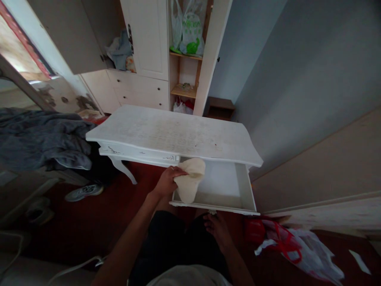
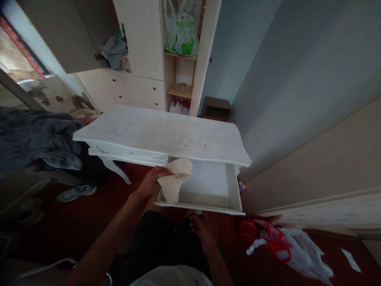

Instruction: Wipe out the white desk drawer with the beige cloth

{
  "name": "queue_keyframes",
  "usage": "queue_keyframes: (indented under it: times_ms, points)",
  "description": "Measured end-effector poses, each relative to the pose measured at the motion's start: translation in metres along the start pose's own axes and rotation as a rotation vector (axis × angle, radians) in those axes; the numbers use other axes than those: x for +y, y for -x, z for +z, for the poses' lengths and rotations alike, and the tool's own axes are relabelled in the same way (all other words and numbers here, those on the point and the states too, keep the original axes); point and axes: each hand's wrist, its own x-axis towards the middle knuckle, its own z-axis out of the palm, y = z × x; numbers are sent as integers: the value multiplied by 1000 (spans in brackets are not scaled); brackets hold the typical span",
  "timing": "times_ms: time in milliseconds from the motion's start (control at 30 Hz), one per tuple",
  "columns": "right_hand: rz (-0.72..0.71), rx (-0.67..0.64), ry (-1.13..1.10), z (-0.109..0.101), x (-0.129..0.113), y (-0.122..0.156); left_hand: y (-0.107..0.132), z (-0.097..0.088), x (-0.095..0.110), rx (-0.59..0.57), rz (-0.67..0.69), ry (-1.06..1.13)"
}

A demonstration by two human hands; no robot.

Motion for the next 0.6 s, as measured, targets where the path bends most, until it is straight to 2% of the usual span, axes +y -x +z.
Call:
queue_keyframes:
  times_ms: [133,200,267,400,500,600]
  points:
    - [9,9,12,5,-2,0,41,-1,10,-142,-24,136]
    - [-3,21,18,7,-3,-1,60,-1,14,-163,-71,181]
    - [-10,36,27,8,-5,-1,75,-2,17,-133,-123,230]
    - [11,40,48,9,-8,0,94,-12,19,74,-188,426]
    - [11,44,51,7,-8,0,99,-20,19,330,-305,604]
    - [8,65,47,6,-4,-5,97,-29,8,641,-508,794]
